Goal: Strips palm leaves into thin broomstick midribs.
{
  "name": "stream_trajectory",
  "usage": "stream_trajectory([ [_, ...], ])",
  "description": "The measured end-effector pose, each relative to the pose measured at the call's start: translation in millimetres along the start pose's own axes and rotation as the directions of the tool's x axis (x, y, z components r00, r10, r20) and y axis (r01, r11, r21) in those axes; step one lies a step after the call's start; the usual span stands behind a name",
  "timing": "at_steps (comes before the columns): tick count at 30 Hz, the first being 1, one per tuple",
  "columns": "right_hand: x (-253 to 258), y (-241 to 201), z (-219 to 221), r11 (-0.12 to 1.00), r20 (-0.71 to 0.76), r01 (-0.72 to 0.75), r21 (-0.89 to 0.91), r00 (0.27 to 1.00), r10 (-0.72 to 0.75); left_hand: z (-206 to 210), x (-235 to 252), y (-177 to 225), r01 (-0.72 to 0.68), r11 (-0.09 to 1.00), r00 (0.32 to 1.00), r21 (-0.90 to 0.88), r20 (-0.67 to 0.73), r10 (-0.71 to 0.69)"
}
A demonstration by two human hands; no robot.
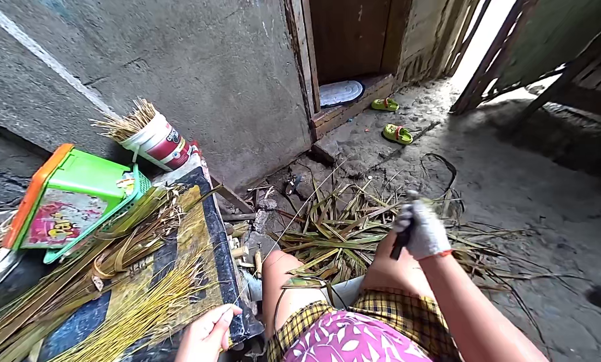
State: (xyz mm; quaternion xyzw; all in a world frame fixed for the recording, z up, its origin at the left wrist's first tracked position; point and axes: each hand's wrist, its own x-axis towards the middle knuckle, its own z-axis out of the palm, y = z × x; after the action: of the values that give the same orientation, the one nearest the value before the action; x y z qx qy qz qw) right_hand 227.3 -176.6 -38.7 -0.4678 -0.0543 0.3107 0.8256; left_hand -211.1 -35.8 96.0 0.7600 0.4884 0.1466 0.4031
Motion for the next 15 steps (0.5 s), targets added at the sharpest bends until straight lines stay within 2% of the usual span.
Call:
stream_trajectory([
  [3,-40.3,7.5,49.5,0.976,0.329,-0.06,-0.21,0.936,0.128,4.7,1.5,5.5,-0.024,0.999,0.998,0.021,0.05,0.022],
  [6,-55.1,8.1,81.8,0.965,0.566,-0.105,-0.242,0.792,0.228,5.4,-1.5,8.3,-0.061,0.993,0.994,0.104,0.098,0.051],
  [8,-51.7,8.8,92.8,0.96,0.583,-0.103,-0.26,0.776,0.241,3.4,-4.2,5.3,-0.068,0.989,0.991,0.131,0.125,0.052],
  [12,-40.4,4.9,101.5,0.97,0.473,-0.052,-0.239,0.866,0.163,-3.9,-7.7,-1.9,-0.068,0.989,0.989,0.131,0.142,0.049],
  [15,-32.9,-1.0,97.5,0.976,0.404,-0.056,-0.21,0.904,0.138,-7.9,-8.3,-3.2,-0.059,0.989,0.989,0.133,0.145,0.039],
])
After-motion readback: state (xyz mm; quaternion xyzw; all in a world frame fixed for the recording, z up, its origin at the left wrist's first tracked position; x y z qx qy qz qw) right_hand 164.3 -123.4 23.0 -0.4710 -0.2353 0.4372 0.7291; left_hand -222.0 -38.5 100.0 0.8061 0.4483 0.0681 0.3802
